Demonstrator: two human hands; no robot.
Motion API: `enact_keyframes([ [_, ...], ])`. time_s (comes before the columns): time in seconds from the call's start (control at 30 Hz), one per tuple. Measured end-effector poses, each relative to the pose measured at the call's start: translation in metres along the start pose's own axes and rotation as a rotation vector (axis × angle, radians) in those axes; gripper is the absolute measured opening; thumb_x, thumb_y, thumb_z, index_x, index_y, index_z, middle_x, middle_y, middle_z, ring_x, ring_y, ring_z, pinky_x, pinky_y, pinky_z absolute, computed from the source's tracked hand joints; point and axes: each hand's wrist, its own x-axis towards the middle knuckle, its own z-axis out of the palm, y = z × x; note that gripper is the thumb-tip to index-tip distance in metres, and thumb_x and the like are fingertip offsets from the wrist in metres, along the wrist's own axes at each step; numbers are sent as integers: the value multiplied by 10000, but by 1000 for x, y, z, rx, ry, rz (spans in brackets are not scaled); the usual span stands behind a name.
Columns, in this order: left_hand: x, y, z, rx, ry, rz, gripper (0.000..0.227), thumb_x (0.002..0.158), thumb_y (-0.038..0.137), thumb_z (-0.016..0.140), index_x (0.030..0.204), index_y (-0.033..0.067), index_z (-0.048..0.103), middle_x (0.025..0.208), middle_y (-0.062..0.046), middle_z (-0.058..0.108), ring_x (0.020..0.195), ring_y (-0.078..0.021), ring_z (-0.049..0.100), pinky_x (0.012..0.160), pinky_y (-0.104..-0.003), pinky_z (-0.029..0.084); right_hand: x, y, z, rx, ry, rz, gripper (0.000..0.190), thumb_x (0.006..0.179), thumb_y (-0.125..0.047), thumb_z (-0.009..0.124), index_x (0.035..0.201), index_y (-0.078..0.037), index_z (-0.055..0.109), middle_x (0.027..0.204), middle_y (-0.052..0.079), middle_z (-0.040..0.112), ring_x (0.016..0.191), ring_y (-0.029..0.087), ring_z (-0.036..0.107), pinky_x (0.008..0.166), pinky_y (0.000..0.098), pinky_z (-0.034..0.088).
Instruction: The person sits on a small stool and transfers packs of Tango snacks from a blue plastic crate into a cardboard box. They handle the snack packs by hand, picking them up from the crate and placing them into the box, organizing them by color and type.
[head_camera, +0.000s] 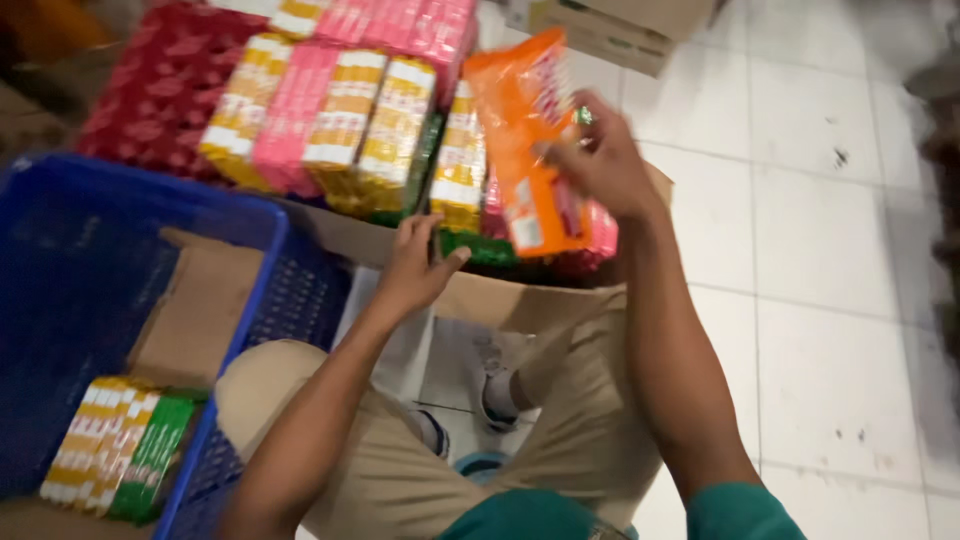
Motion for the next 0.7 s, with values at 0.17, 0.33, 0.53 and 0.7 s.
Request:
enact_keyframes([
  [0.17, 17, -58, 51, 750, -117, 213, 445, 926, 346, 707, 1258, 86, 567, 1372, -241, 467, 1180, -498, 503, 751, -638, 515, -9, 37, -60, 14, 485, 179, 279, 882, -219, 624, 1103, -175, 460, 1046, 24, 737, 833, 109, 631, 638, 296, 542],
  [0.33, 22, -92, 75, 857, -152, 376, 273, 825, 228, 674, 1055, 90, 626, 1043, -174, 588, 968, -474, 586, 662, -623, 514, 17, 98, -70, -61, 522, 440, 325, 941, -163, 584, 1249, -143, 482, 1220, 88, 700, 983, 227, 756, 775, 368, 673],
  [0.53, 26, -100, 79, 920, -115, 468, 222, 768, 235, 675, 932, 86, 651, 900, -160, 624, 873, -454, 609, 634, -605, 512, 50, 136, -53, -209, 381, 519, 486, 913, -199, 453, 1397, -173, 491, 1284, 121, 665, 1097, 317, 688, 863, 446, 615],
  [0.7, 24, -94, 74, 950, -124, 435, 248, 778, 274, 692, 955, 104, 660, 928, -162, 648, 897, -442, 625, 625, -601, 522, 66, 141, -32, -223, 256, 536, 699, 1035, -454, 448, 1617, -141, 218, 1618, 195, 365, 1184, 371, 638, 797, 453, 670],
])
